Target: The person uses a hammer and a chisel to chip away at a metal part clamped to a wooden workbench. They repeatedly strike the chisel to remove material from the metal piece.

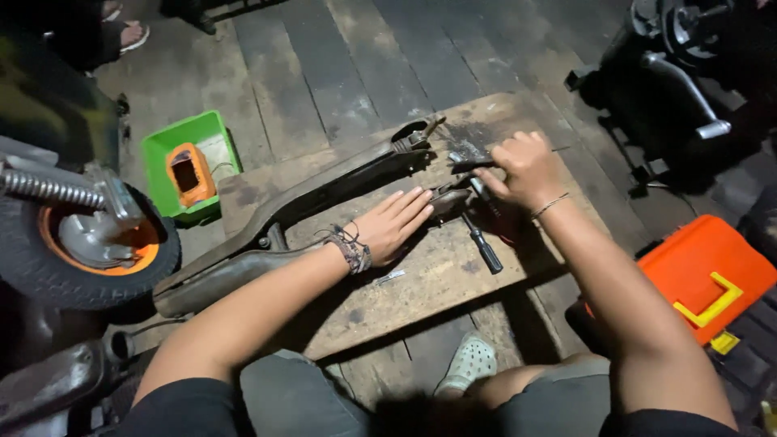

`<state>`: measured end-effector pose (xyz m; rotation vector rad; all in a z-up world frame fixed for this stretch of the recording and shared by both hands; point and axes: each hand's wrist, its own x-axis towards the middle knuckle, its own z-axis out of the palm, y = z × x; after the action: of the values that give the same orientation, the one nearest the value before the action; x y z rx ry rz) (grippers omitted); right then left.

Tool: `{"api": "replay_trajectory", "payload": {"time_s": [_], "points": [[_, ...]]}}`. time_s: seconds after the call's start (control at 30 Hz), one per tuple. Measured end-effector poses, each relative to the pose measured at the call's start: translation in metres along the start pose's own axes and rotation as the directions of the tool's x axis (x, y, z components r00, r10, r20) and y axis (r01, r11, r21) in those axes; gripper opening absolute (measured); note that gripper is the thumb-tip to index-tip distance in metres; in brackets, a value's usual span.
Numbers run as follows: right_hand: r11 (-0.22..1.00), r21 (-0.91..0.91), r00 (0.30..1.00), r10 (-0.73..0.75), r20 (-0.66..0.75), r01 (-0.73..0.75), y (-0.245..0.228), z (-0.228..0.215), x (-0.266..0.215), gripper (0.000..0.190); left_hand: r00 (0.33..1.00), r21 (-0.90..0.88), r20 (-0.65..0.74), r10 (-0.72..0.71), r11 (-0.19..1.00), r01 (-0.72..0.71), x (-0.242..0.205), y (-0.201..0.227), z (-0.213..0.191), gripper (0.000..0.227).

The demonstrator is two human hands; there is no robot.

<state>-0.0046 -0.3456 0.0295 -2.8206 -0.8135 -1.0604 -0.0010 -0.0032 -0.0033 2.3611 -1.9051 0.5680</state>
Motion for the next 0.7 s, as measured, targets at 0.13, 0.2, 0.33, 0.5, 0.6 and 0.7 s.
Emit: {"api": "replay_trajectory", "payload": {"time_s": [0.13,0.2,0.33,0.5,0.6,0.7], "points": [[0.999,0.009,0.999,0.041,0.002,-0.041,0.015,0.006,-0.009,0.046,0.999,-0.015,-0.042,0.007,1.0,-0.007,0.011,-0.009,0.01,0.084],[1.0,-0.013,1.0,0.024,0.013,-0.024,0.001,-0.001,-0.007,0.041,0.996,-0.086,-0.084,0.024,0.996,-0.031,0.018,-0.008,0.009,0.082],[0.998,0.014,0.997,0.066,0.045,-0.067,0.018,0.004,-0.025,0.043,0.996,-0.157,-0.07,0.047,0.986,-0.057,0.018,-0.011,0.003,0.082],[0.962,-0.034,0.962,0.272,0.036,-0.271,0.058,0.003,-0.07,0.043,0.995,-0.178,-0.092,0.049,0.982,-0.065,0.019,-0.012,0.002,0.083],[0.981,0.039,0.982,0.19,0.025,-0.191,0.029,0.002,-0.048,0.044,0.995,-0.151,-0.086,0.05,0.987,-0.062,0.02,-0.011,0.0,0.083],[0.982,0.109,0.988,0.155,0.018,-0.156,-0.007,0.001,-0.012,0.046,0.996,-0.115,-0.082,0.034,0.992,-0.044,0.018,-0.008,0.004,0.081]]}}
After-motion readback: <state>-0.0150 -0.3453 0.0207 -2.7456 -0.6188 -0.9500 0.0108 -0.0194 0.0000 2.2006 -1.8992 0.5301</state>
